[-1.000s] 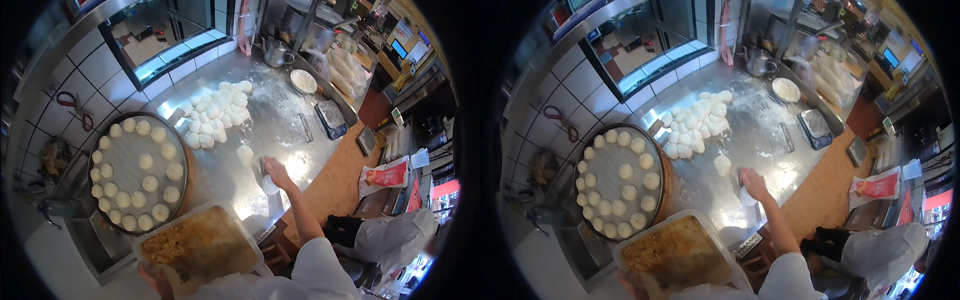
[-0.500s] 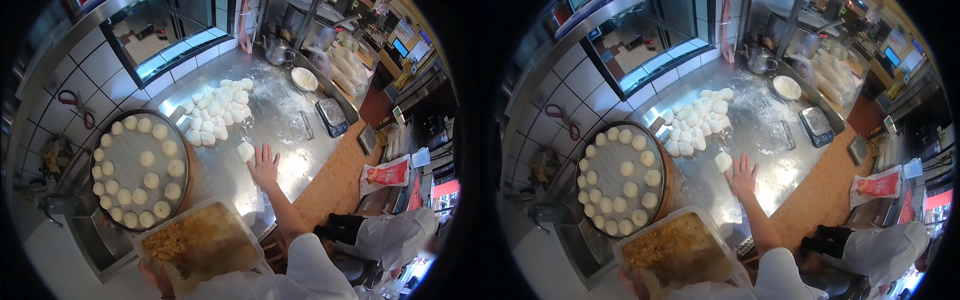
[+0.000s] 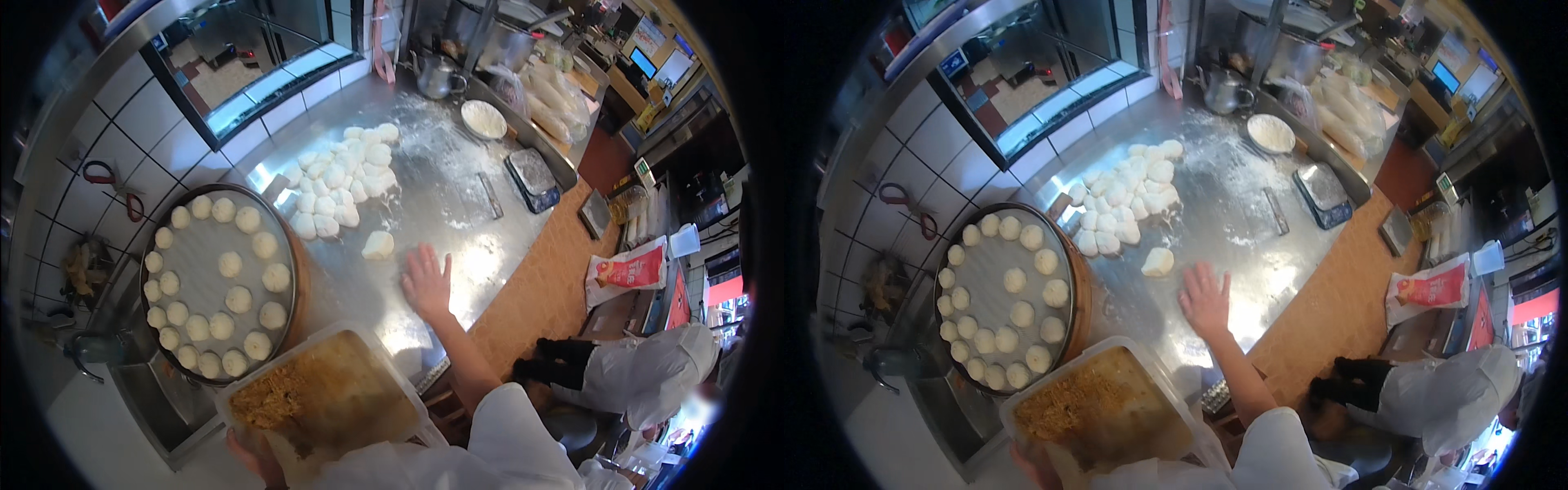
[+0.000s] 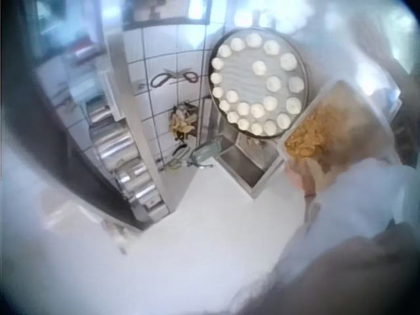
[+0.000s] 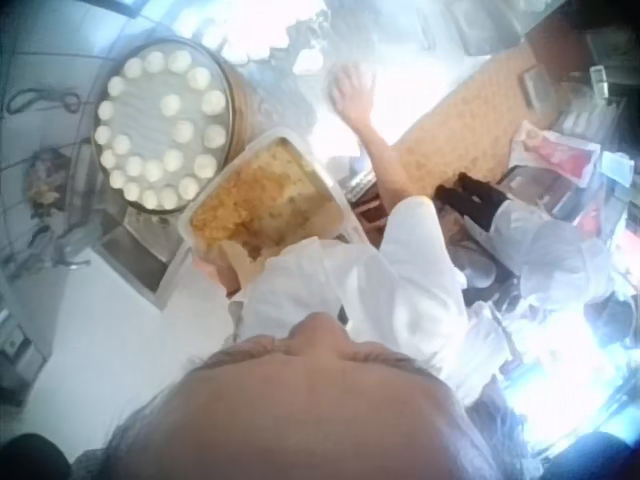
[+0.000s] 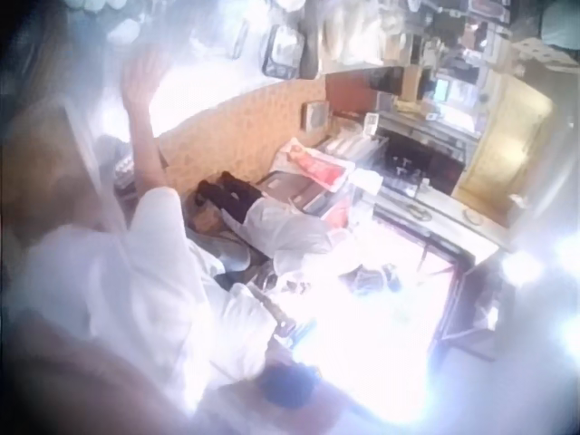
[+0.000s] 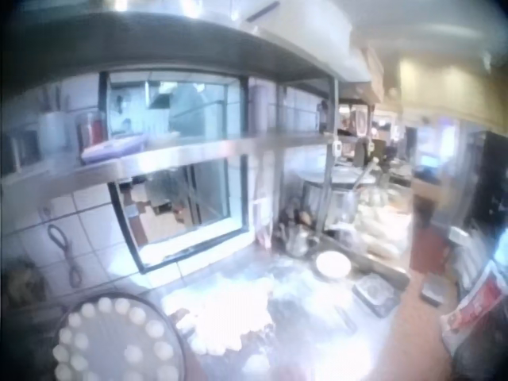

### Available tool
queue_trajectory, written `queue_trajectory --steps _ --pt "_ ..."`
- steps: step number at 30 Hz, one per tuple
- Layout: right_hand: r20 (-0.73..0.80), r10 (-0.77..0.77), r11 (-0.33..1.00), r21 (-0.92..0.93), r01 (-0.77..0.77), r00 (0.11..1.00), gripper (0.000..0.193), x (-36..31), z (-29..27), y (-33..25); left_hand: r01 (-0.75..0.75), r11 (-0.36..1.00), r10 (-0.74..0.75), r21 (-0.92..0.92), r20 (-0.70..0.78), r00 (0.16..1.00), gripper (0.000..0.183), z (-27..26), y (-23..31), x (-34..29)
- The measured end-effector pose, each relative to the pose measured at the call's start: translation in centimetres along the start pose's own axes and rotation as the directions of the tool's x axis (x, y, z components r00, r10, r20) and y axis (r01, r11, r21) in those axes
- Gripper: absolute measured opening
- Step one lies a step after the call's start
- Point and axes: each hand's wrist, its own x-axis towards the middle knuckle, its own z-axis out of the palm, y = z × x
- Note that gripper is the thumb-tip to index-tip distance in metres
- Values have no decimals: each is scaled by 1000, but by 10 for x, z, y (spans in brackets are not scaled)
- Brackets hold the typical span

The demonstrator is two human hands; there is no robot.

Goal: The person fills small dough pieces with a yellow filling, seals them into round buns, and places them on a large round tray. The process is repeated continuously throughout the clip.

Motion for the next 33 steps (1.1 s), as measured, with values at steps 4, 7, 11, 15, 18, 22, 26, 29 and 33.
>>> queue_trajectory --steps 4,7,11,15,18,22,26,29,33 --pt "30 82 994 68 -84 996 62 -6 -1 14 -33 999 32 16 46 998 74 -4 -3 5" --pt "45 212 587 793 -164 976 57 9 28 60 84 994 -88 75 50 995 72 -1 8 6" --pt "-180 232 926 341 -161 956 53 0 -22 55 100 985 -96 -140 31 995 73 0 5 2" --pt "26 77 996 41 -78 997 62 -6 -4 22 102 987 -97 -121 44 994 74 13 -15 3" --pt "-7 132 986 103 -131 991 62 -2 7 30 38 998 -33 -40 104 994 74 -24 39 3" --pt "52 183 898 397 -189 982 59 28 -5 67 77 983 -84 -169 -39 996 73 26 -41 -4" --pt "120 140 979 131 -155 983 60 45 0 46 36 997 -37 -69 -10 999 71 5 14 7" --pt "67 156 985 59 -160 986 65 45 8 29 125 985 -124 -123 18 992 71 -6 22 13" --pt "180 149 987 32 -158 972 70 49 -8 13 87 974 -85 -209 17 996 71 -6 19 6"
